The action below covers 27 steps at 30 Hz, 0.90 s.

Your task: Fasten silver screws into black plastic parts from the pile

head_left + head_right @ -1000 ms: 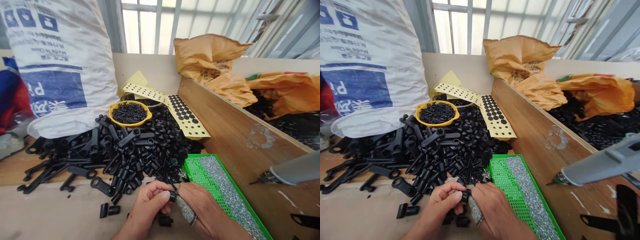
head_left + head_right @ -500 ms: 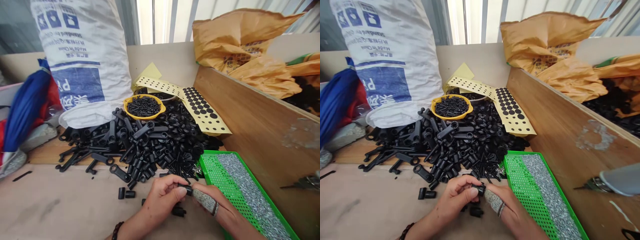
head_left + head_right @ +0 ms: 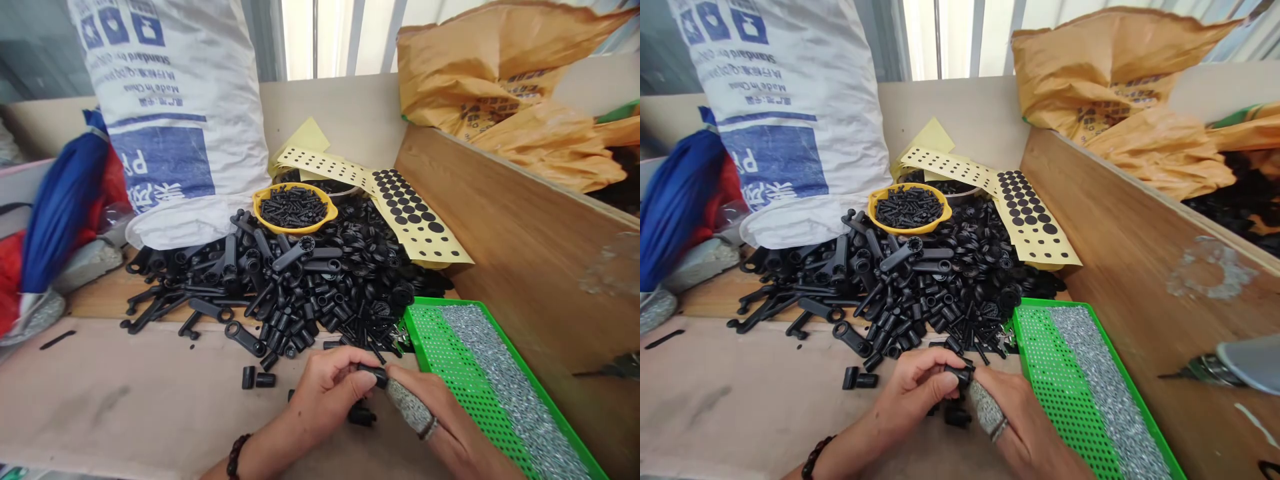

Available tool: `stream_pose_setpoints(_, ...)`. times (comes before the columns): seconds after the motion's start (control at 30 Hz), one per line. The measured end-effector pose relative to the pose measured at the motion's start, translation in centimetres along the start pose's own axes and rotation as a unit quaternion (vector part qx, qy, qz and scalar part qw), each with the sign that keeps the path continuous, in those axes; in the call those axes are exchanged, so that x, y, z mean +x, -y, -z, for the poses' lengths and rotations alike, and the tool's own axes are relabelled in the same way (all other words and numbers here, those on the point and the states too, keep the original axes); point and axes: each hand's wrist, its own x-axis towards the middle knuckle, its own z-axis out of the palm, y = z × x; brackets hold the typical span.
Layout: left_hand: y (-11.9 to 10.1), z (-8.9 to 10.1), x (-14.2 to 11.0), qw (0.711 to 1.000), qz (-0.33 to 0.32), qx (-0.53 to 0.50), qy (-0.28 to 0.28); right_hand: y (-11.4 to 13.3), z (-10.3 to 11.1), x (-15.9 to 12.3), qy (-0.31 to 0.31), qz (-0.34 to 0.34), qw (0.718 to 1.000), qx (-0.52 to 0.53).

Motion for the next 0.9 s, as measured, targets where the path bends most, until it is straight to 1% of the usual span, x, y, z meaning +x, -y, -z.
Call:
stream_pose_setpoints(0.1, -0.5, 0.4, -0.2, 0.988, -0.097, 0.12, 0.006, -1.6, -0.9, -0.7, -0.012, -0.119, 0.988, 0.099)
stream_pose_setpoints(0.13, -0.7, 0.5, -0.3, 0.982, -0.126, 0.14, 0.017, -2.2, -1.3, -0.9, 0.001, -0.149, 0.98, 0.129)
stream_pose_setpoints(0.17, -0.8, 0.6, -0.3, 0.976, -0.152, 0.152, 0.029, -2.8, -1.7, -1.0, 0.015, -0.152, 0.978, 0.14)
stream_pose_setpoints(0.23, -1.0, 0.7, -0.3, 0.966, -0.191, 0.169, 0.046, -3.3, -2.1, -0.8, 0.024, -0.152, 0.977, 0.146)
stream_pose_setpoints(0.3, -0.9, 0.8, -0.3, 0.963, -0.197, 0.178, 0.042, -2.8, -2.0, -0.3, 0.025, -0.125, 0.983, 0.13)
stream_pose_setpoints(0.33, -0.8, 0.8, -0.3, 0.966, -0.187, 0.178, 0.036, -2.2, -1.7, 0.0, 0.023, -0.096, 0.989, 0.109)
stream_pose_setpoints(0.37, -0.7, 0.8, -0.3, 0.97, -0.169, 0.172, 0.031, -1.7, -1.5, 0.2, 0.019, -0.04, 0.997, 0.058)
stream_pose_setpoints(0.4, -0.6, 0.8, -0.2, 0.977, -0.144, 0.157, 0.03, -1.2, -1.2, 0.4, 0.0, 0.018, 1.0, 0.006)
stream_pose_setpoints(0.47, -0.3, 0.8, -0.1, 0.992, -0.076, 0.097, 0.039, -0.6, -0.7, 0.5, -0.029, 0.117, 0.988, -0.101)
stream_pose_setpoints(0.53, 0.2, 0.7, 0.0, 0.999, -0.002, 0.002, 0.049, -0.7, -0.6, 0.4, -0.038, 0.16, 0.971, -0.174)
stream_pose_setpoints(0.63, 1.0, 0.4, 0.1, 0.988, 0.081, -0.126, 0.046, -1.5, -0.9, 0.0, -0.033, 0.178, 0.956, -0.231)
stream_pose_setpoints(0.73, 1.4, 0.2, 0.1, 0.972, 0.123, -0.197, 0.04, -1.6, -1.1, 0.0, -0.045, 0.177, 0.954, -0.238)
stream_pose_setpoints(0.8, 1.3, 0.2, 0.1, 0.967, 0.133, -0.215, 0.042, -1.1, -0.9, 0.2, -0.04, 0.166, 0.966, -0.194)
stream_pose_setpoints(0.9, 0.8, 0.2, 0.0, 0.975, 0.111, -0.187, 0.048, -0.1, -0.6, 0.7, -0.02, 0.129, 0.987, -0.097)
